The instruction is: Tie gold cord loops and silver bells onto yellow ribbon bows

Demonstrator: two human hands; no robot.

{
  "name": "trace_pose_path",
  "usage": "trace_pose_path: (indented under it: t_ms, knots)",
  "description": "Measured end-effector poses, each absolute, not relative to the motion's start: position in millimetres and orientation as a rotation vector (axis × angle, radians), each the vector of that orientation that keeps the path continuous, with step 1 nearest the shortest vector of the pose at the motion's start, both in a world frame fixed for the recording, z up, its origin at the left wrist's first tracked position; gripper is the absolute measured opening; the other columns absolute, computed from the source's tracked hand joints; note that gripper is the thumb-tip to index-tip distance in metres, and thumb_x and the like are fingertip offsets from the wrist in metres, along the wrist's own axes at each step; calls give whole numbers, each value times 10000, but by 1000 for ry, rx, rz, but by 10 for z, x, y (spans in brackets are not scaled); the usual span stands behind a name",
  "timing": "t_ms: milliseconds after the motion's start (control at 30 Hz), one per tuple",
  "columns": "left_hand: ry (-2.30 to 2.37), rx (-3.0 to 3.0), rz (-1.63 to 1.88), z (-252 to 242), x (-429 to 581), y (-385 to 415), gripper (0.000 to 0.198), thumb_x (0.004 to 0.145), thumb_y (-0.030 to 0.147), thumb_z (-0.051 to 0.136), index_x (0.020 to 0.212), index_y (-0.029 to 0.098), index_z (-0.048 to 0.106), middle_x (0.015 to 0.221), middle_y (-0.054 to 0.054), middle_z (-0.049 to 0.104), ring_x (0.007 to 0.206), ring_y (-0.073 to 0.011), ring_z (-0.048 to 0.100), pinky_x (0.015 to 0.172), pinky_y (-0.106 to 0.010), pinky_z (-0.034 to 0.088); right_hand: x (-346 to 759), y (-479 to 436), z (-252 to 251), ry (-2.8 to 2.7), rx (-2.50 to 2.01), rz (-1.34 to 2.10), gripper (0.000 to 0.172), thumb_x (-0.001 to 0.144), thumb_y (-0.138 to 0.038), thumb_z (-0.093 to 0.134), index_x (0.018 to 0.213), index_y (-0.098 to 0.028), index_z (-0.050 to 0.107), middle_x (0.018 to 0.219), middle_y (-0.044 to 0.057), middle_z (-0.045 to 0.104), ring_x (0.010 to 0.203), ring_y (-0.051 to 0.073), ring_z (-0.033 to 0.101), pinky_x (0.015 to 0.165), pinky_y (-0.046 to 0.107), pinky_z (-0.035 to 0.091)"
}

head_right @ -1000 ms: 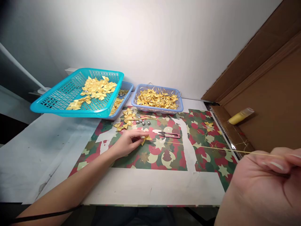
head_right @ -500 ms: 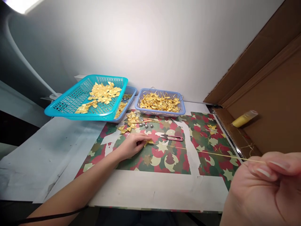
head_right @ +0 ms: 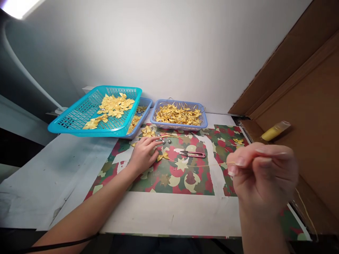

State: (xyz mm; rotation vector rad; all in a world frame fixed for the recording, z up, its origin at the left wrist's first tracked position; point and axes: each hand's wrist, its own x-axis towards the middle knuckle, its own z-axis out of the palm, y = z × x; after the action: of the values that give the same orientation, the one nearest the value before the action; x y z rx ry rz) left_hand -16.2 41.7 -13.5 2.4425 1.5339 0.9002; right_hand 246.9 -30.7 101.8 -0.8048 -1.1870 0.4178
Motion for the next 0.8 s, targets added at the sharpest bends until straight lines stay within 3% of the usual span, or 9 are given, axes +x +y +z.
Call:
trace_pose_path:
  t_ms: [100, 200, 267, 433, 567, 633, 800]
  knots:
    - [1601, 2432, 851, -141, -152, 488, 333, 806, 91, 529, 1076, 185, 699, 1204, -98, 681, 1077, -306, 567, 885, -446, 456, 2389, -148, 880, -1169, -697, 637, 123, 731, -328, 808, 764, -261, 710, 523, -17, 567, 410, 87, 489, 348, 238, 333]
    - [1647, 2408, 824, -179, -133, 522, 313, 817, 76, 515, 1043, 177, 706, 1128, -108, 703, 1039, -304, 582, 845, -436, 464, 2317, 29, 566, -1116, -840, 837, 77, 779, -300, 751, 810, -242, 710, 602, -17, 629, 487, 102, 571, 450, 249, 481]
    - [1667, 2380, 830, -201, -133, 531, 300, 826, 67, 503, 1014, 177, 710, 1092, -114, 706, 1014, -293, 593, 825, -420, 473, 2251, 113, 335, -1096, -943, 932, 109, 767, -309, 748, 819, -221, 710, 634, -14, 646, 520, 100, 593, 489, 238, 512]
    - [1643, 2273, 905, -193, -171, 535, 229, 856, 90, 501, 909, 177, 706, 965, -112, 714, 975, -273, 616, 847, -405, 485, 2040, 117, -20, -1161, -1195, 1138, 230, 763, -372, 721, 857, -164, 702, 656, 16, 661, 541, 115, 607, 541, 261, 542]
    - [1574, 2131, 1020, -113, -131, 442, 175, 883, 144, 519, 979, 158, 665, 1024, -113, 712, 1013, -255, 635, 905, -404, 497, 1882, 1, -59, -1215, -1261, 1253, 293, 806, -406, 667, 964, -160, 662, 692, 18, 666, 572, 119, 609, 574, 267, 547]
    - [1486, 2002, 1053, -62, -74, 352, 176, 895, 221, 549, 1037, 158, 632, 967, -84, 721, 878, -197, 681, 793, -324, 552, 1831, -60, -55, -1223, -1251, 1298, 289, 838, -389, 644, 1036, -184, 597, 693, 3, 666, 604, 125, 619, 586, 260, 539]
    - [1012, 1063, 990, 6, 50, 167, 317, 682, 257, 810, 934, 157, 644, 800, -12, 689, 781, -139, 674, 710, -232, 563, 1808, -163, -95, -1233, -1069, 1442, 208, 891, -313, 615, 924, -240, 422, 654, -58, 627, 600, 102, 596, 559, 210, 474]
